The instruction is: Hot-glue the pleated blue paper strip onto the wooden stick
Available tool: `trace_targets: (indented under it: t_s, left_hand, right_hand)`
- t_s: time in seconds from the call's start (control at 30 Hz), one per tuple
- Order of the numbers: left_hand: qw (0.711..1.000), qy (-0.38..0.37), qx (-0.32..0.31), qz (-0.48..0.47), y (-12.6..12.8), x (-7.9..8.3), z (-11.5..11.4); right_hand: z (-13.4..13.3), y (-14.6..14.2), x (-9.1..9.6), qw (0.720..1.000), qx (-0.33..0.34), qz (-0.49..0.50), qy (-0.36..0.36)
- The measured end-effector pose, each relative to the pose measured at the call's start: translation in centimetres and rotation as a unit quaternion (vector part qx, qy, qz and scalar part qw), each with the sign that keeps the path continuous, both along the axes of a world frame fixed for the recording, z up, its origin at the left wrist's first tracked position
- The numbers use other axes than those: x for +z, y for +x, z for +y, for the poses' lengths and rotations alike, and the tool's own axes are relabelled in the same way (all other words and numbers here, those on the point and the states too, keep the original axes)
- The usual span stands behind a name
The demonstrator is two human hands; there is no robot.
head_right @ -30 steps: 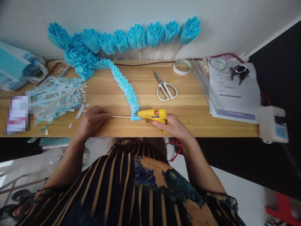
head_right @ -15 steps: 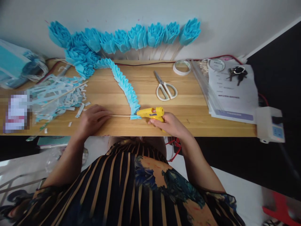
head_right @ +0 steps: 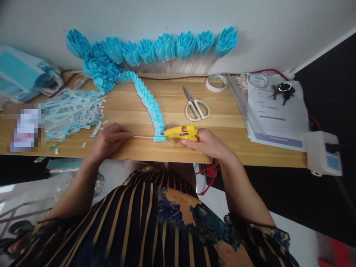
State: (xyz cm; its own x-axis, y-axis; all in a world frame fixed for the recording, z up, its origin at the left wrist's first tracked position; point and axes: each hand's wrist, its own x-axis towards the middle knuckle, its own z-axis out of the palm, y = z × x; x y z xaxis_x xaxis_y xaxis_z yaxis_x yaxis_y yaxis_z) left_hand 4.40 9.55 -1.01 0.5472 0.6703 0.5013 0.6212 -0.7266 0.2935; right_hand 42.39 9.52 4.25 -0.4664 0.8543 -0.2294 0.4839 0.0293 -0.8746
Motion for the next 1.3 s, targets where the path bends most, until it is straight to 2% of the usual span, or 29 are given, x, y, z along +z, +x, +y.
trace_targets:
  t_s: [0.2, 0.4, 0.67, 0.87, 1.3]
  left_hand:
    - [0.999, -0.005, 0.026, 0.018, 0.5, 0.2, -0.4]
    - [0.997, 0.003, 0.074, 0.020, 1.3, -0.3, -1.4]
    - [0.996, -0.006, 0.083, -0.008, 1.3, -0.4, -1.5]
    - [0.996, -0.012, 0.088, -0.027, 1.2, -0.8, -1.4]
    - [0.996, -0.005, 0.087, -0.028, 1.0, -1.0, -1.3]
  right_hand:
    - [3.0, 0.0, 0.4, 0.997, 0.023, 0.076, -0.017]
    - [5.5, -0.5, -1.0, 0.992, 0.074, 0.091, -0.053]
    - [5.1, 1.0, -1.3, 0.995, 0.062, 0.077, -0.019]
    - [4.8, 0.4, -1.2, 0.995, 0.077, 0.060, -0.022]
    - [4.6, 0.0, -1.2, 0.997, 0.053, 0.055, -0.032]
